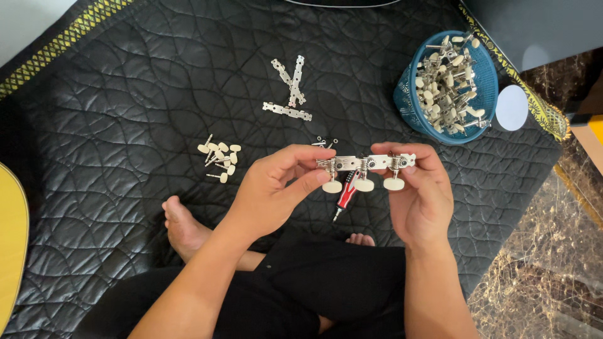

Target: The person assembles small metal mechanical parts using a screwdriver. They insert white plastic knobs into metal frames and tighten screws to secure them. The person handles multiple small components and a basket of parts is visible nearby.

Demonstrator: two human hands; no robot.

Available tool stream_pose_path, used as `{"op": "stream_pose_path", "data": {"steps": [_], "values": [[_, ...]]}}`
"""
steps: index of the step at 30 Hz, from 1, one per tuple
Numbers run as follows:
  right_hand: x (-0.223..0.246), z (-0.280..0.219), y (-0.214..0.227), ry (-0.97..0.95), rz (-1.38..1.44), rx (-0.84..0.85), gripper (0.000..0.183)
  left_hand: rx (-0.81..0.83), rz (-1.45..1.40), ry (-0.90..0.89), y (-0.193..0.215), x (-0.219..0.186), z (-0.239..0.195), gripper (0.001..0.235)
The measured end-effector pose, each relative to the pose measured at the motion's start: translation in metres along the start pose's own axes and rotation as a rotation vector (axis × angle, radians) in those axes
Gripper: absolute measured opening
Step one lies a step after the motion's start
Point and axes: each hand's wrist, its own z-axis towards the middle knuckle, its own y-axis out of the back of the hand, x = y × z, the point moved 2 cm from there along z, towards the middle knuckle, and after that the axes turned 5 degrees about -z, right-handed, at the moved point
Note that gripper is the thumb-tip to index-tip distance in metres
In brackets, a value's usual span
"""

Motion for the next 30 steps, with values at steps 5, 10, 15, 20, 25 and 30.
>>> {"op": "stream_pose_path", "data": {"steps": [5, 10, 15, 20, 25, 30], "values": [[-0.002, 0.000, 0.001, -0.001, 0.013, 0.009, 0.029, 0.002, -0.008, 0.004, -0.001, 0.000, 0.000, 0.026], [0.003, 0.000, -0.005, 0.004, 0.011, 0.024, 0.031, 0.008, 0.002, 0.022, 0.001, 0.002, 0.000, 0.027], [0.011, -0.002, -0.019, 0.054, -0.063, 0.102, 0.035, 0.036, 0.071, 0.073, -0.001, 0.007, 0.003, 0.028], [0.006, -0.002, -0.023, 0.092, -0.176, 0.128, 0.041, 0.087, 0.144, 0.108, -0.003, 0.008, 0.000, 0.040], [0.006, -0.003, -0.030, 0.116, -0.319, 0.191, 0.042, 0.132, 0.366, 0.251, -0.001, 0.012, 0.001, 0.053], [0.004, -0.009, -0.044, 0.160, -0.575, 0.291, 0.034, 0.156, 0.499, 0.372, -0.012, 0.024, 0.002, 0.040]]}}
